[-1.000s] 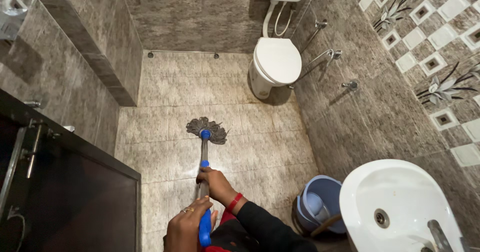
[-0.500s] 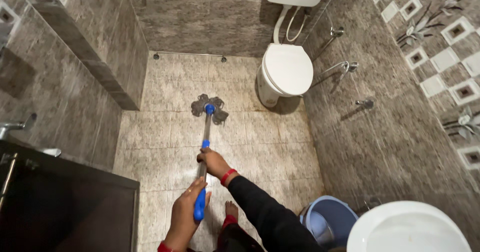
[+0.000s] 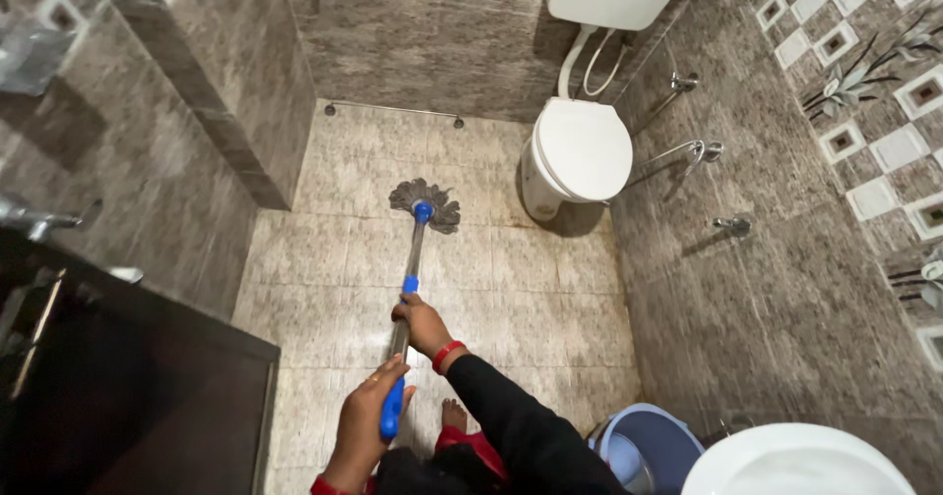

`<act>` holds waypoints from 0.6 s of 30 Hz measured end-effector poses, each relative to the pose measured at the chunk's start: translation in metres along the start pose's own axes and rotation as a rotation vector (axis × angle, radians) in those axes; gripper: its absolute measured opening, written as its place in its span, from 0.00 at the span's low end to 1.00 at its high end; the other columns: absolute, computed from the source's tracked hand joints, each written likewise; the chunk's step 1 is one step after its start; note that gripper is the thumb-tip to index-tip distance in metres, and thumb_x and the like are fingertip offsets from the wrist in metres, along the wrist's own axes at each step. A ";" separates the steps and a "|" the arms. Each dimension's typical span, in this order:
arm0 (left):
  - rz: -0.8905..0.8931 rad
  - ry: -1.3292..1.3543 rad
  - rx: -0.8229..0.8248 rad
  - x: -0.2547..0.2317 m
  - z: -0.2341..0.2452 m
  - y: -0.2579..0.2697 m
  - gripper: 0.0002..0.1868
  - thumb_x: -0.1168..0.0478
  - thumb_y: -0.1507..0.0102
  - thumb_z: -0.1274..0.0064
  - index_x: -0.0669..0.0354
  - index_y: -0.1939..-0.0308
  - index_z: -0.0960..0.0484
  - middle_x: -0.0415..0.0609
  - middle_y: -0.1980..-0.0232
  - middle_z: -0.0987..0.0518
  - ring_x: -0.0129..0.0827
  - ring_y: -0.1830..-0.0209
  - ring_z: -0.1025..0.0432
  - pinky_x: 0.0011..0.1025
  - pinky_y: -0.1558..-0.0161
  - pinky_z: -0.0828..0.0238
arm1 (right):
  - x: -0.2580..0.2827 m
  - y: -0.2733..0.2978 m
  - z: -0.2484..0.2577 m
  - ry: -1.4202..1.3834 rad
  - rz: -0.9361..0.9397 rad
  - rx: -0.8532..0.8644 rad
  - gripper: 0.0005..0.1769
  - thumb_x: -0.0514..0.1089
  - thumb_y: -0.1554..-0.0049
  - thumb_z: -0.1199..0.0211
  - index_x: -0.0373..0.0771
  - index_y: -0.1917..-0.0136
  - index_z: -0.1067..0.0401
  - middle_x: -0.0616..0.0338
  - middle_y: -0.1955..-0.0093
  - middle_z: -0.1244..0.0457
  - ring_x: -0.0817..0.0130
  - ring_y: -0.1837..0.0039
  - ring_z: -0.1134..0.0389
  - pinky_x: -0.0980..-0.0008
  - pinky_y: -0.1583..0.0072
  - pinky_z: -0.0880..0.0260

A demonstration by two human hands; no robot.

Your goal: The person mops the bathroom floor using a mop, reaching around the toilet and sink areas.

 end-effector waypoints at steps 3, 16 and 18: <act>0.052 0.005 0.021 -0.006 0.042 0.028 0.19 0.58 0.42 0.37 0.57 0.48 0.16 0.57 0.40 0.19 0.49 0.40 0.24 0.38 0.44 0.25 | 0.048 0.023 -0.013 -0.008 -0.049 -0.005 0.13 0.33 0.51 0.37 0.40 0.51 0.23 0.39 0.31 0.38 0.40 0.37 0.33 0.56 0.38 0.30; 0.037 -0.065 0.065 -0.006 0.141 0.122 0.20 0.57 0.46 0.34 0.53 0.49 0.15 0.54 0.45 0.16 0.47 0.45 0.21 0.37 0.48 0.22 | 0.197 0.090 -0.040 -0.029 0.007 0.052 0.09 0.37 0.51 0.35 0.39 0.55 0.22 0.36 0.37 0.35 0.38 0.41 0.31 0.55 0.39 0.30; 0.005 -0.069 0.042 -0.001 0.136 0.117 0.19 0.58 0.46 0.34 0.53 0.51 0.15 0.54 0.45 0.16 0.47 0.46 0.20 0.37 0.48 0.22 | 0.197 0.088 -0.037 -0.054 0.026 0.044 0.08 0.36 0.50 0.36 0.38 0.54 0.22 0.38 0.37 0.34 0.39 0.41 0.31 0.55 0.39 0.29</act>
Point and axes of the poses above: each hand's wrist, its own y-axis away from the middle knuckle, its own z-axis out of the back of the hand, x = y × z, the point moved 4 cm from there along -y, towards the middle knuckle
